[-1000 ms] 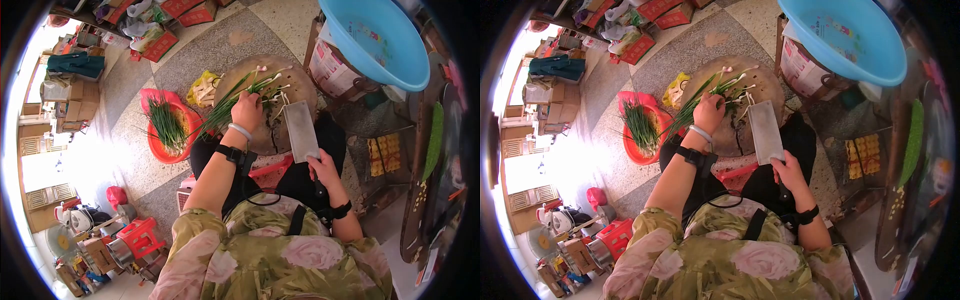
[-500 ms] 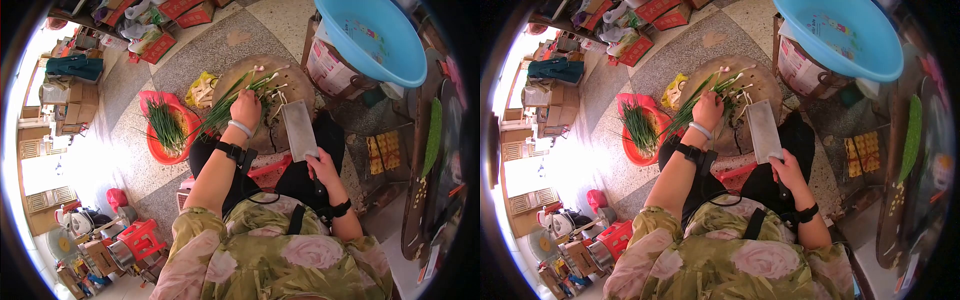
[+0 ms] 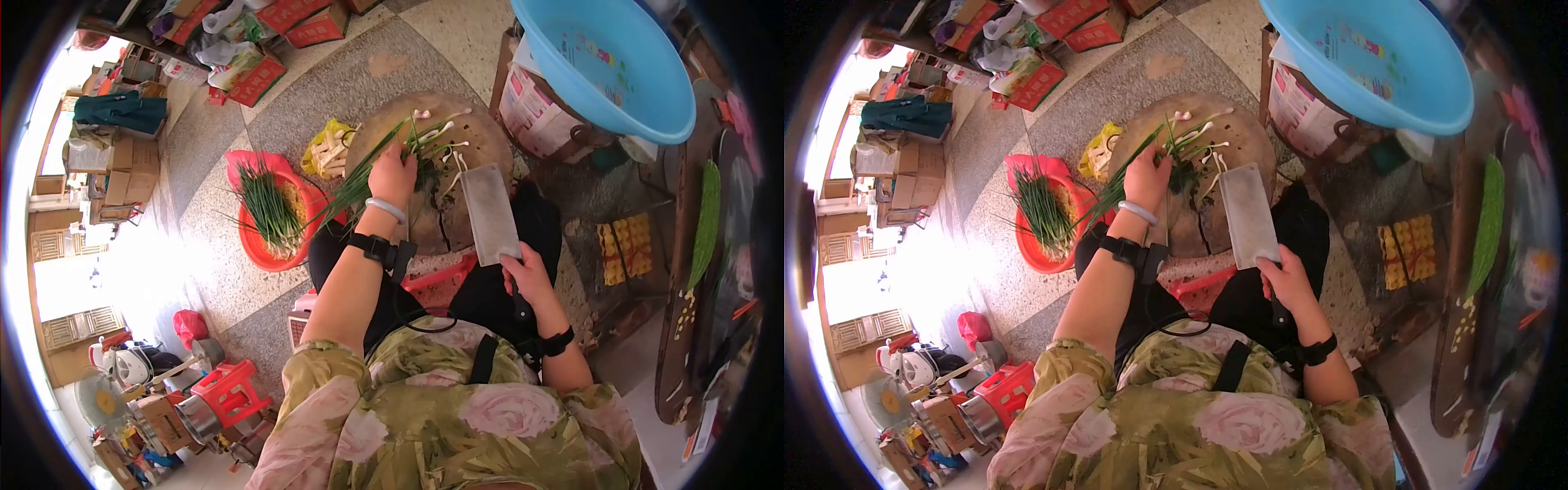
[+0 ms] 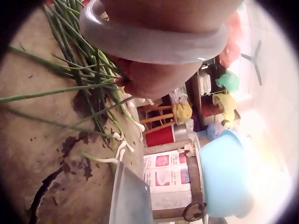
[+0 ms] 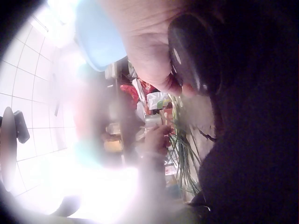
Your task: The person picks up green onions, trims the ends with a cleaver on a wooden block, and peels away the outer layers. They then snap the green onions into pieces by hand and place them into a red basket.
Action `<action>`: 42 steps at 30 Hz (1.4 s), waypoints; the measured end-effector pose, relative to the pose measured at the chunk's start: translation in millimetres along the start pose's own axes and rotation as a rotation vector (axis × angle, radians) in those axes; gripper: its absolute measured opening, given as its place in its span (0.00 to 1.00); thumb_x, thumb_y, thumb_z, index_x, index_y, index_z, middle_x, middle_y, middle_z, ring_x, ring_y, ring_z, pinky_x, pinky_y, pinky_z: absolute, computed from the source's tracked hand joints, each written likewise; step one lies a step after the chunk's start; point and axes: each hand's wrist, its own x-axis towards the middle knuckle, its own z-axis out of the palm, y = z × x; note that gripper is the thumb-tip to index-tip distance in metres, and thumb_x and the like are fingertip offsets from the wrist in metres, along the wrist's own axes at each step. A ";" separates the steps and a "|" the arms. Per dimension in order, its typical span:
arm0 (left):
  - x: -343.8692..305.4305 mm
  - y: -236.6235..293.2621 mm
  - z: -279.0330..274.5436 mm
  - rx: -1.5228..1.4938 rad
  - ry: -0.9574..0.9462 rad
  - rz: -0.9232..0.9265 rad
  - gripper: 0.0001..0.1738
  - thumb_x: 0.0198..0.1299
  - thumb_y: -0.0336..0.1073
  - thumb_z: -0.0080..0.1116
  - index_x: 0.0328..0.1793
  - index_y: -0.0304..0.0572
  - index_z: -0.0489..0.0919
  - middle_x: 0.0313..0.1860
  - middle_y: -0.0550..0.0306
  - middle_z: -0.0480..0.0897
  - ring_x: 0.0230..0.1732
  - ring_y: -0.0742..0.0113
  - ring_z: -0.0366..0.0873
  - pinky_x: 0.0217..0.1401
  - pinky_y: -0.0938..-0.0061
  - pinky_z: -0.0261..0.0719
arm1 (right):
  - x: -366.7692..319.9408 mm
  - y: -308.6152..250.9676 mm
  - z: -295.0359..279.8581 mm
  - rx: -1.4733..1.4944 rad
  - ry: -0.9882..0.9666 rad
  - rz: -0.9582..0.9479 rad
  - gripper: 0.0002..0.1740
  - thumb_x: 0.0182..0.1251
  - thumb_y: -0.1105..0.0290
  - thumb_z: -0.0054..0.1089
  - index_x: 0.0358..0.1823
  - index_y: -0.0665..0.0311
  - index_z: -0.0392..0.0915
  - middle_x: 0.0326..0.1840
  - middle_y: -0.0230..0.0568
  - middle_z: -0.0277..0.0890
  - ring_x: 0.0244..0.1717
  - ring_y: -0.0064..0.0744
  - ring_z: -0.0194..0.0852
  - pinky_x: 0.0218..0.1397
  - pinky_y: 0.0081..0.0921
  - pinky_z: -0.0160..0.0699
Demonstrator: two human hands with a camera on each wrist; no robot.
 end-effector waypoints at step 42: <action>-17.1 10.4 -44.3 -0.648 -0.087 -0.215 0.07 0.53 0.31 0.61 0.34 0.33 0.80 0.23 0.64 0.78 0.26 0.78 0.70 0.30 0.79 0.69 | 91.9 -87.4 3.8 -1.398 0.191 -0.164 0.25 0.61 0.45 0.54 0.36 0.63 0.79 0.31 0.47 0.80 0.36 0.50 0.79 0.40 0.41 0.76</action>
